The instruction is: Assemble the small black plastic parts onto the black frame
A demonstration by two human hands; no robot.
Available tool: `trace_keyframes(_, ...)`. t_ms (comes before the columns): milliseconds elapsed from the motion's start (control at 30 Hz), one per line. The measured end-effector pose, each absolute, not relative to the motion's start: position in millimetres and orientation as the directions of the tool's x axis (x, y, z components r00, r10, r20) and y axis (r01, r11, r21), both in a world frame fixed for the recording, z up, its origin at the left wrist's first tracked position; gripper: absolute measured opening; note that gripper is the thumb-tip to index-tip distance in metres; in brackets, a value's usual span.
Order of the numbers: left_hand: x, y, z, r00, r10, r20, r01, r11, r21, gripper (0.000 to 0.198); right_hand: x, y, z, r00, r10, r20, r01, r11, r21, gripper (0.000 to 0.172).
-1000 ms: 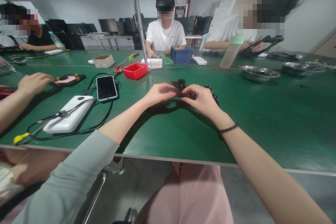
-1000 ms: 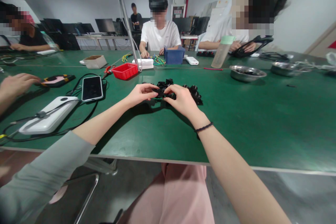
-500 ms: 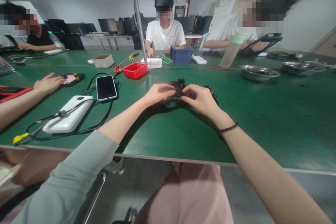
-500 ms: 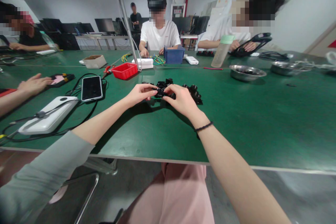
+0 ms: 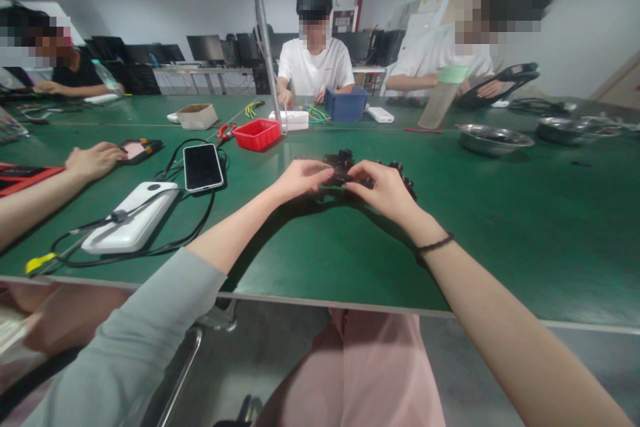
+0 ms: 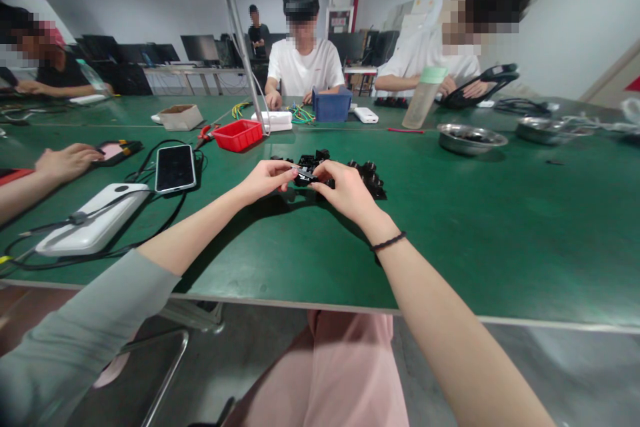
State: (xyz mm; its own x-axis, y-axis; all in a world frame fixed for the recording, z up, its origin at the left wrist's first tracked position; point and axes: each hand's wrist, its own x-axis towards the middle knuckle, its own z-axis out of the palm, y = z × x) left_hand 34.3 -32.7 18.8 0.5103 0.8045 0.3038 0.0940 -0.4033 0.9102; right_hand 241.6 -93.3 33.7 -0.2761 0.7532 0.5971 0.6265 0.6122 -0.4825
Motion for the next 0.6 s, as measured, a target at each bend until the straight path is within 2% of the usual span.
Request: trace_keyframes(600,34.9,-31.6,16.9,0.518,0.793,0.319,0.130,-0.442,0.887,0.058,240.2,-94.7,34.6,-0.281,0.771,0.571,0.618,0.601,-0.507,0.007)
